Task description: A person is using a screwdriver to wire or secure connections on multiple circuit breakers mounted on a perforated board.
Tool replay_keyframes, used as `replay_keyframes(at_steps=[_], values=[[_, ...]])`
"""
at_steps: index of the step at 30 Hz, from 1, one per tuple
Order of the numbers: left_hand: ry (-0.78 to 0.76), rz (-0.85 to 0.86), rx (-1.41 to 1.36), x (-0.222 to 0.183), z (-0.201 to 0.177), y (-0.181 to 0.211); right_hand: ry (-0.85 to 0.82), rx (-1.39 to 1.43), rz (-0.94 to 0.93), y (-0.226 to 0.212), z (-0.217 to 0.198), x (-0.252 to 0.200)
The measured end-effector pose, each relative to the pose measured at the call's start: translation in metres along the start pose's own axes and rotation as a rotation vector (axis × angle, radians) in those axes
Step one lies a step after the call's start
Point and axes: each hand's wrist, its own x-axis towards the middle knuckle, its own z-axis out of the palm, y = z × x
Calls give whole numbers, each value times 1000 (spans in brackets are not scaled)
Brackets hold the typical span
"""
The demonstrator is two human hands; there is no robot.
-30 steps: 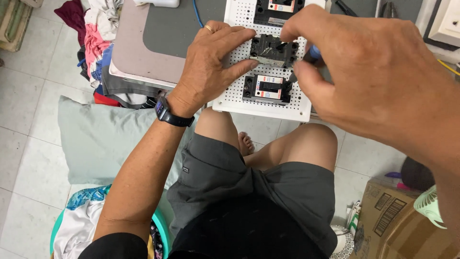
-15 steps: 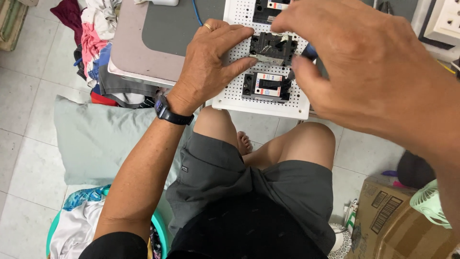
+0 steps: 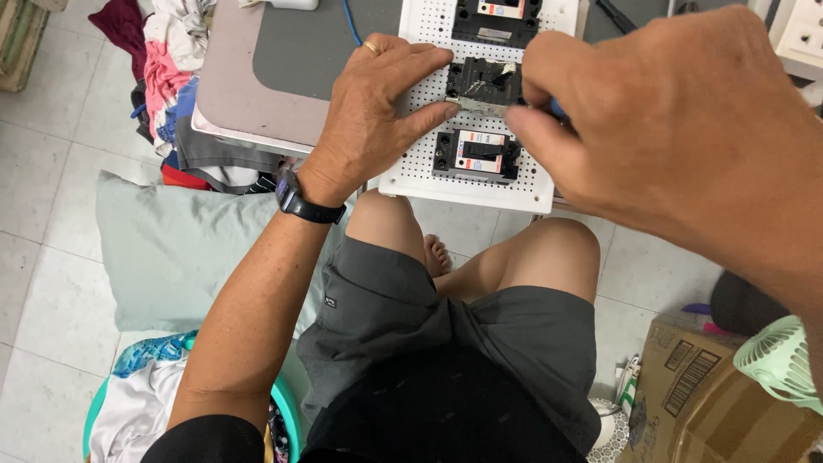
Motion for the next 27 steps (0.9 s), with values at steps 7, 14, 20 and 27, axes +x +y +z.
replay_keyframes(at_steps=[7, 14, 20, 27], values=[[-10, 14, 12, -1, -1, -1, -55, 87, 40, 2, -3, 2], [3, 25, 26, -1, 0, -1, 4, 23, 18, 6, 3, 2], [2, 12, 23, 1, 0, 1, 45, -63, -17, 7, 7, 1], [13, 17, 22, 0, -1, 1, 163, -18, -103, 0, 14, 6]])
